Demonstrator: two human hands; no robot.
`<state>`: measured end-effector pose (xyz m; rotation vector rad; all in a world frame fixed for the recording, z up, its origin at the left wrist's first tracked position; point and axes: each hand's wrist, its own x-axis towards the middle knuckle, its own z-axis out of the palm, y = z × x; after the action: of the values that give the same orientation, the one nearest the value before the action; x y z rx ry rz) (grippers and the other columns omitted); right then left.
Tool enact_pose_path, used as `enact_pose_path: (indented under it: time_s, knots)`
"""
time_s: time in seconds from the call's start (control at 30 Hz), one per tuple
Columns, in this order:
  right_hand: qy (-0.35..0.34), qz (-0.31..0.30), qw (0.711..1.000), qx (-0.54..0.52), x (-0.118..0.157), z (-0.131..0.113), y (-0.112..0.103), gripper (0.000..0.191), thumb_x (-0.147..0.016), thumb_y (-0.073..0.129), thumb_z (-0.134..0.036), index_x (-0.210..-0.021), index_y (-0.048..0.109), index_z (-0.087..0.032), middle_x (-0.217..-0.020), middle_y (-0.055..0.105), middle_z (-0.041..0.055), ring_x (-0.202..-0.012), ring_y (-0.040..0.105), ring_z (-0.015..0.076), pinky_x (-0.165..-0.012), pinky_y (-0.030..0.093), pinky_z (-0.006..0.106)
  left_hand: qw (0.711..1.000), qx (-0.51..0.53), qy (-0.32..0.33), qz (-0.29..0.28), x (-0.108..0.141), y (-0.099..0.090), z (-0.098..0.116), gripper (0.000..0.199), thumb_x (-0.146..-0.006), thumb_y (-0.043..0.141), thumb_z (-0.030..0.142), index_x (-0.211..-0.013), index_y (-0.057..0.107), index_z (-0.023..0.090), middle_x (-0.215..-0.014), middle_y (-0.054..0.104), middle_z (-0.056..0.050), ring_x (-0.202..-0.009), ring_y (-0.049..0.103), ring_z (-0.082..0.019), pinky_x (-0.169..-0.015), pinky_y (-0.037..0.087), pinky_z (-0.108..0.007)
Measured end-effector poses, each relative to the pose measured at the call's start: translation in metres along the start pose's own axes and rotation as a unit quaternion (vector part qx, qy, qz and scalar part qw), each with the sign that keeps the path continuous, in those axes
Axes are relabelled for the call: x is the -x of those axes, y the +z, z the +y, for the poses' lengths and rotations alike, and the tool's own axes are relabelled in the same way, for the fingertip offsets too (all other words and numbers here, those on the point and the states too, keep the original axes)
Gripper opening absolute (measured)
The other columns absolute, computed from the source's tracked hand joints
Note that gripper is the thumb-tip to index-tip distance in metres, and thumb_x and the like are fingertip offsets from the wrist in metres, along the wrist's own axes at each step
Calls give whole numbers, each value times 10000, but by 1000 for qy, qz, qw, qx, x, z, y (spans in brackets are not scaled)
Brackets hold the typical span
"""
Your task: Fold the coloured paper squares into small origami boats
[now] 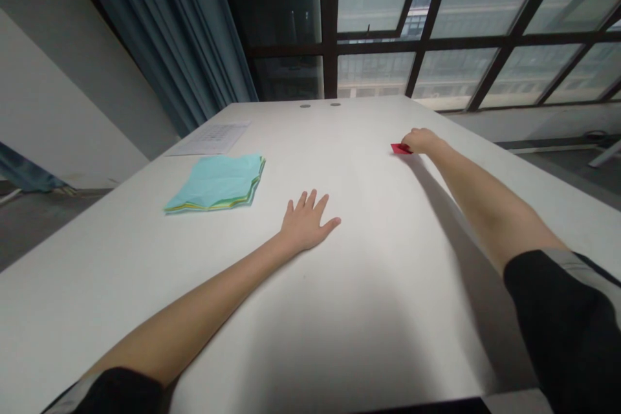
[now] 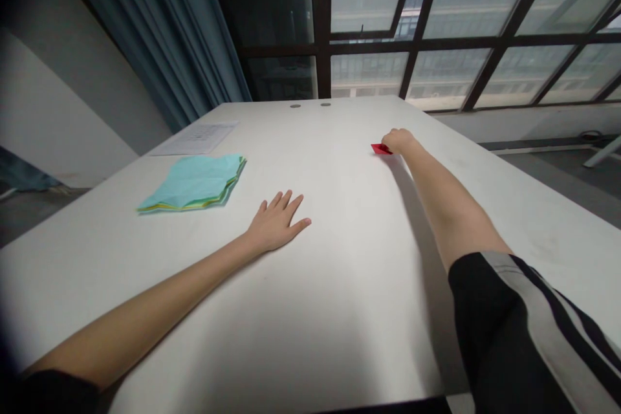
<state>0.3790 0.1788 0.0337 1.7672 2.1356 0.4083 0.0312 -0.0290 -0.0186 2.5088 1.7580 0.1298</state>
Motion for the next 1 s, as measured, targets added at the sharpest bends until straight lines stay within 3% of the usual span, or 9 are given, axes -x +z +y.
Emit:
enact_pose_path:
  time_s: [0.17, 0.33, 0.5, 0.67, 0.83, 1.0]
  knots:
    - [2, -2, 1000, 1, -34, -6, 17, 281, -857, 463, -239, -1051, 657, -178, -1099, 624, 151, -1053, 525, 252, -806, 382, 351, 1000, 2, -3, -3, -17, 8, -8, 737, -825, 240, 682, -1405, 286, 230, -1495, 213, -142, -1363, 174, -365, -1033, 188, -584]
    - [15, -14, 1000, 5, -39, -11, 20, 308, -843, 458, -197, -1084, 642, -142, -1116, 613, 180, -1037, 547, 262, -794, 393, 354, 1000, 0, 1, -1, -16, 9, -10, 730, -837, 237, 664, -1408, 281, 214, -1494, 210, -151, -1359, 175, -377, -1027, 193, -593]
    - [18, -26, 1000, -2, -33, -15, 11, 329, -796, 505, -173, -1088, 645, -112, -1095, 624, 191, -990, 572, 265, -748, 416, 340, 1000, -1, 3, 7, -7, 7, -12, 736, -835, 229, 671, -1406, 287, 212, -1489, 221, -158, -1358, 180, -376, -1027, 196, -592]
    - [19, -26, 999, -21, -30, 0, -7, 362, -762, 560, -211, -1113, 640, -180, -1104, 641, 119, -954, 580, 239, -754, 429, 316, 1000, -2, 4, 9, -4, 5, -9, 730, -833, 235, 674, -1403, 294, 223, -1488, 230, -153, -1358, 184, -370, -1028, 202, -585]
    - [-22, 109, 991, -75, 1, -3, -22, 374, -842, 483, -302, -1165, 594, -149, -1146, 622, 123, -1032, 549, 263, -881, 391, 369, 1000, 0, 4, 9, -3, 4, -4, 721, -839, 235, 662, -1401, 299, 215, -1485, 234, -158, -1356, 187, -375, -1021, 206, -589]
    - [-167, 197, 944, -204, 77, -53, -13, 455, -886, 401, -400, -1211, 538, -111, -1186, 594, 148, -1120, 512, 262, -959, 367, 401, 1000, -3, 4, 14, -1, 5, 3, 727, -832, 220, 677, -1402, 290, 232, -1487, 236, -147, -1357, 190, -369, -1023, 207, -583]
